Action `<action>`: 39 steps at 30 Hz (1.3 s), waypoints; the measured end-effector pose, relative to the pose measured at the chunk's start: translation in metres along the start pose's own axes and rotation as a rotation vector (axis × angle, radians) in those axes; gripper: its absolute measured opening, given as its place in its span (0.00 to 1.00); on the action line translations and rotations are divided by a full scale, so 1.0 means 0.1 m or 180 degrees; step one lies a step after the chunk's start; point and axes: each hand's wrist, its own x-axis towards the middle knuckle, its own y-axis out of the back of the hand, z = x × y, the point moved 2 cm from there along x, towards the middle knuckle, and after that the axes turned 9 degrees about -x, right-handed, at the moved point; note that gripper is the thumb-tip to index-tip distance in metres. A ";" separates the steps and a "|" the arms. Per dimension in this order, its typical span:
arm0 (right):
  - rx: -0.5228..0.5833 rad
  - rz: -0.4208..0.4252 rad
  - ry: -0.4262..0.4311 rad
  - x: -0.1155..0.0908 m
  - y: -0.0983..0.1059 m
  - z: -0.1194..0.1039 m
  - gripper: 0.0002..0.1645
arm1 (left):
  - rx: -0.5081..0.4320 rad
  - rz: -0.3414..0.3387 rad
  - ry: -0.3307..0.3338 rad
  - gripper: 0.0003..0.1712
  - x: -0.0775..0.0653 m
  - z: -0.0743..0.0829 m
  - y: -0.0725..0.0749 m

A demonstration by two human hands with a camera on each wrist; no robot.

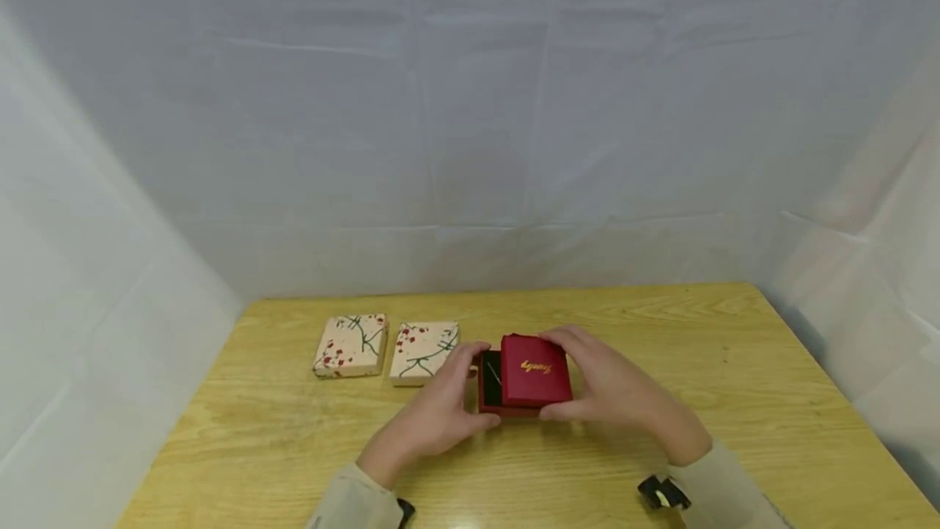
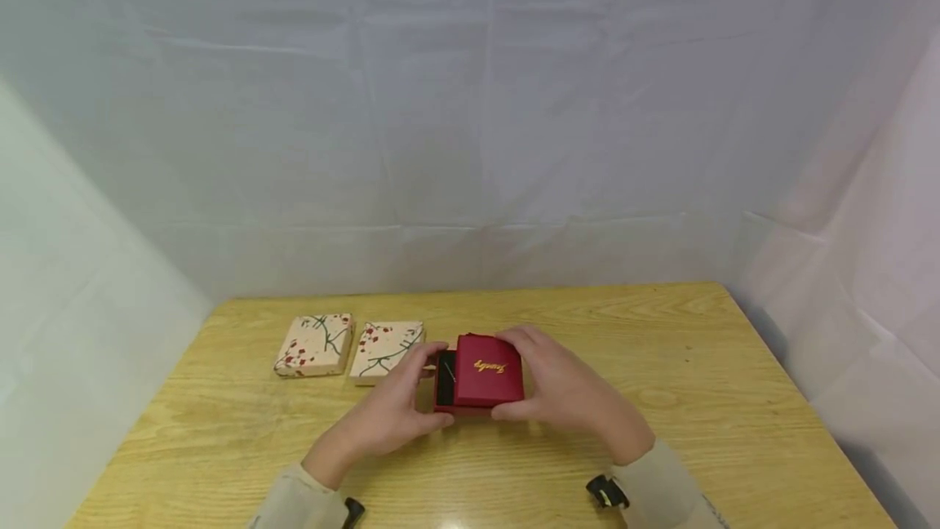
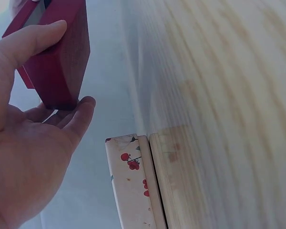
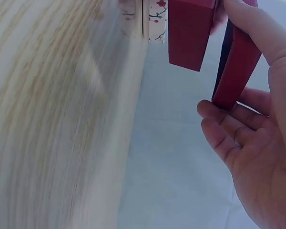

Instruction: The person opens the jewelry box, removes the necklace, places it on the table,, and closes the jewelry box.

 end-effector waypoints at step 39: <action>-0.0197 -0.0102 -0.0193 -0.44 0.31 0.43 0.55 | 0.0116 -0.0087 0.0167 0.57 -0.11 -0.03 -0.03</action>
